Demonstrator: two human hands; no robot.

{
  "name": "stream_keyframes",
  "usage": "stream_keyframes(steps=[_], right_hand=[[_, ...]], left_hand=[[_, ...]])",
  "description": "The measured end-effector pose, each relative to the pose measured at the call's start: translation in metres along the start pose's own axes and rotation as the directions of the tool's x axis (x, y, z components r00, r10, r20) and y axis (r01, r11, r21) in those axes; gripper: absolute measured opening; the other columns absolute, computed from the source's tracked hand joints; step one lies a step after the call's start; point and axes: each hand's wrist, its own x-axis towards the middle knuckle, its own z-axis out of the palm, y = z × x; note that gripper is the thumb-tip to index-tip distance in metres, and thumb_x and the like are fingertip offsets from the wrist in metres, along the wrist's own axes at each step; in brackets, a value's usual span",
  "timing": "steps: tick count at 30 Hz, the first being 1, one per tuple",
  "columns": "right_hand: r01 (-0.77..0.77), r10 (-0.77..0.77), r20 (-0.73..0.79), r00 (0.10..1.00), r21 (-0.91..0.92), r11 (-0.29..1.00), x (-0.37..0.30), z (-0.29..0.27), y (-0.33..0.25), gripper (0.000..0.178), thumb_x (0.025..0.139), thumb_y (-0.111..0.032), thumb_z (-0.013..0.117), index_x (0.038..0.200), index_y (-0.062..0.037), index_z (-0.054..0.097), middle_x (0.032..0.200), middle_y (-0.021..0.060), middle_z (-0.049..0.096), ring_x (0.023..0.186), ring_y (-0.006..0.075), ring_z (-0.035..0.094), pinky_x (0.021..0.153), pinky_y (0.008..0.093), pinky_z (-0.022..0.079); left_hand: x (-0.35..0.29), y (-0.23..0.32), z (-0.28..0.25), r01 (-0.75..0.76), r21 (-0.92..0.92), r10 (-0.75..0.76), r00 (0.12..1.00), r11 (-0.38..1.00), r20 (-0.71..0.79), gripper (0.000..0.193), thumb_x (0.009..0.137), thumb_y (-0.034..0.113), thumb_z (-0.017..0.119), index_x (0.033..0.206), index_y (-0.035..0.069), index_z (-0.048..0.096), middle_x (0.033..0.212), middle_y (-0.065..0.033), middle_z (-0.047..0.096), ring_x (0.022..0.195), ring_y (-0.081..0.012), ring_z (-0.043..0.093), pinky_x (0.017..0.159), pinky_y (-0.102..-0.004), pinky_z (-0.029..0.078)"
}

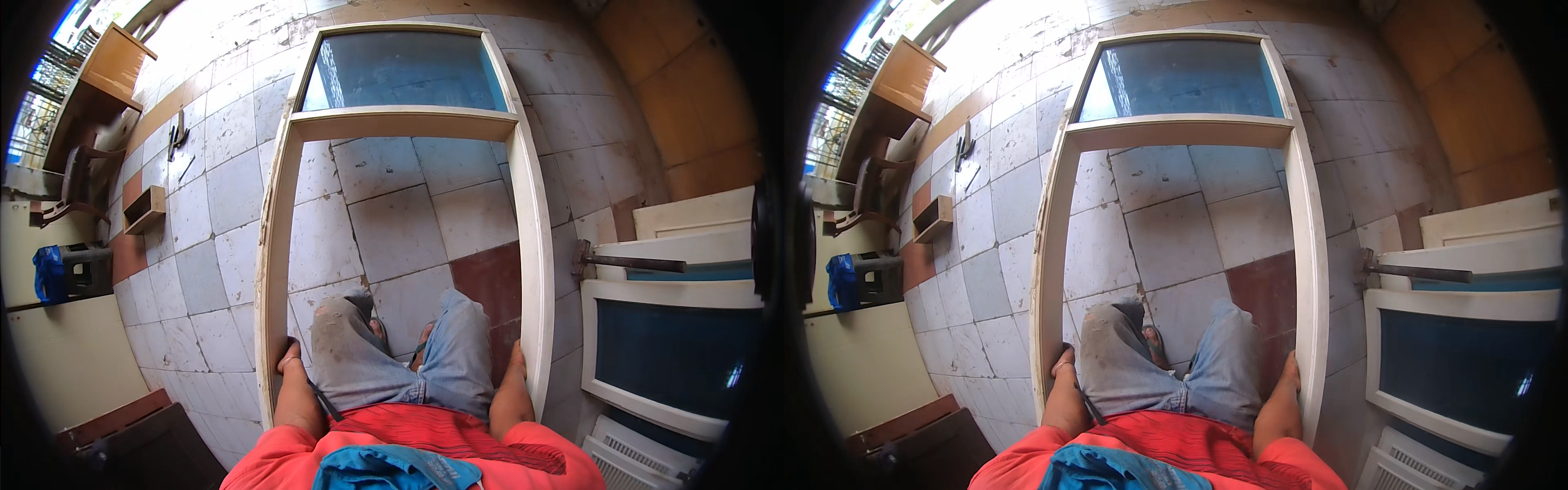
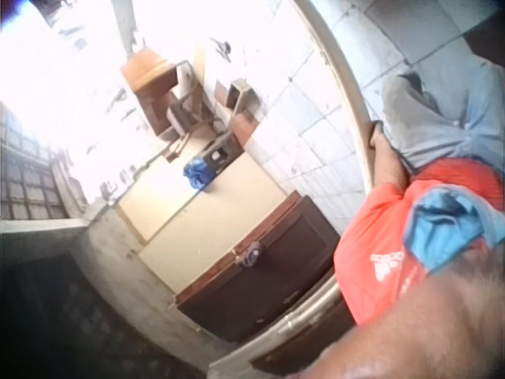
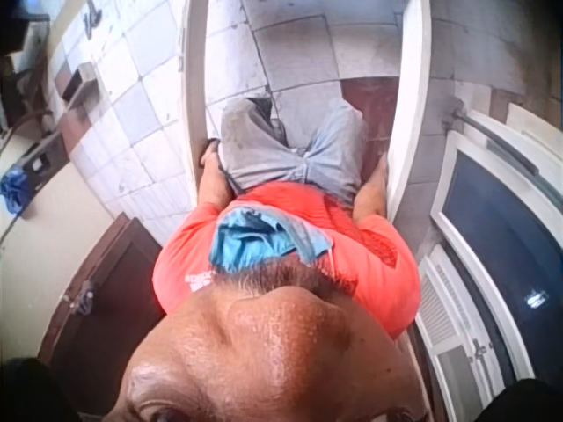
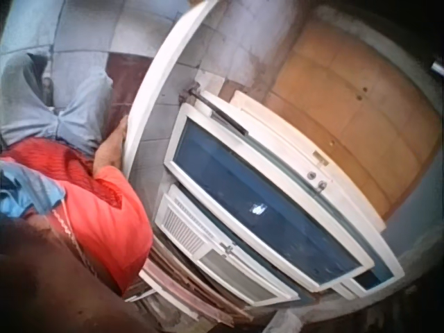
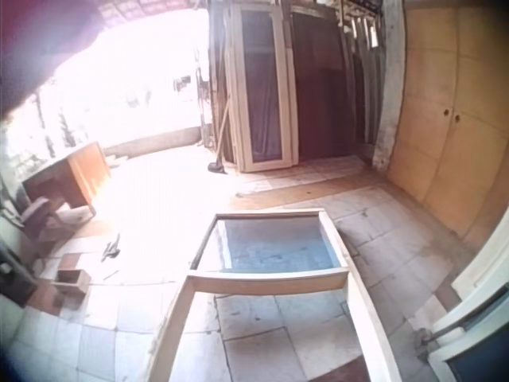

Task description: The person assembles a large wooden window or door frame on the floor by using a hammer and nails to attach thin wooden strips into the corners, then removes a pane of glass and carries it to a storage area.

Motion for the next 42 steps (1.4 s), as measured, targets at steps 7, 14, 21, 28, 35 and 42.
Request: stream_keyframes(steps=[7, 14, 21, 28, 35, 42], right_hand=[[-0.014, 0.009, -0.072, 0.997, -0.058, 0.998, 0.067, -0.063, 0.006, 0.07, 0.093, -0.058, 0.024, 0.143, -0.0113, 0.036, 0.146, 0.0093, 0.041, 0.128, 0.0365, 0.043, 0.099, 0.0614, 0.035], [-0.037, 0.022, -0.112, 0.993, -0.131, 0.991, 0.098, -0.097, -0.002, 0.069, 0.093, -0.058, 0.024, 0.143, -0.0111, 0.036, 0.146, 0.009, 0.041, 0.128, 0.0351, 0.043, 0.099, 0.0599, 0.036], [-0.051, 0.024, -0.12, 0.992, -0.223, 0.974, 0.104, -0.106, -0.002, 0.069, 0.093, -0.058, 0.025, 0.143, -0.0109, 0.037, 0.146, 0.0088, 0.041, 0.128, 0.0338, 0.044, 0.099, 0.0584, 0.038], [-0.069, 0.021, -0.165, 0.986, -0.295, 0.953, 0.094, -0.116, 0.005, 0.069, 0.093, -0.058, 0.026, 0.142, -0.0107, 0.037, 0.146, 0.0086, 0.041, 0.128, 0.0324, 0.045, 0.099, 0.057, 0.039], [-0.108, 0.025, -0.233, 0.972, -0.35, 0.93, 0.097, -0.117, 0.005, 0.069, 0.093, -0.058, 0.027, 0.142, -0.0104, 0.037, 0.145, 0.0084, 0.041, 0.127, 0.031, 0.046, 0.099, 0.0555, 0.041], [-0.093, -0.025, -0.26, 0.965, -0.43, 0.898, 0.093, -0.109, 0.001, 0.069, 0.093, -0.058, 0.028, 0.142, -0.0102, 0.037, 0.145, 0.0082, 0.041, 0.127, 0.0297, 0.046, 0.099, 0.054, 0.042]], left_hand=[[0.08, -0.036, -0.031, -0.055, 0.101, 0.062, 0.996, 0.993, -0.072, 0.048, 0.094, 0.042, 0.033, 0.127, 0.013, 0.053, 0.133, -0.0055, 0.054, 0.122, -0.0257, 0.05, 0.099, -0.051, 0.04], [0.131, -0.099, -0.04, -0.097, 0.35, 0.164, 0.972, 0.932, -0.167, 0.05, 0.092, 0.043, 0.036, 0.13, 0.013, 0.049, 0.137, -0.005, 0.05, 0.125, -0.0252, 0.047, 0.101, -0.0497, 0.038], [0.179, -0.063, -0.053, -0.127, 0.607, 0.338, 0.908, 0.785, -0.248, 0.053, 0.091, 0.044, 0.038, 0.134, 0.013, 0.044, 0.141, -0.0045, 0.045, 0.127, -0.0247, 0.044, 0.103, -0.0484, 0.036], [0.188, -0.041, -0.029, -0.102, 0.703, 0.405, 0.87, 0.703, -0.279, 0.057, 0.089, 0.044, 0.04, 0.137, 0.014, 0.04, 0.144, -0.004, 0.041, 0.129, -0.0242, 0.041, 0.105, -0.0472, 0.034], [0.182, -0.044, -0.013, -0.151, 0.663, 0.436, 0.852, 0.734, -0.289, 0.062, 0.088, 0.045, 0.043, 0.141, 0.014, 0.036, 0.148, -0.0035, 0.037, 0.132, -0.0237, 0.038, 0.107, -0.0459, 0.031], [0.106, -0.075, -0.005, -0.094, 0.193, 0.142, 0.956, 0.977, -0.255, 0.062, 0.09, 0.045, 0.036, 0.144, 0.014, 0.032, 0.152, -0.0024, 0.031, 0.134, -0.0211, 0.036, 0.102, -0.0437, 0.039]])
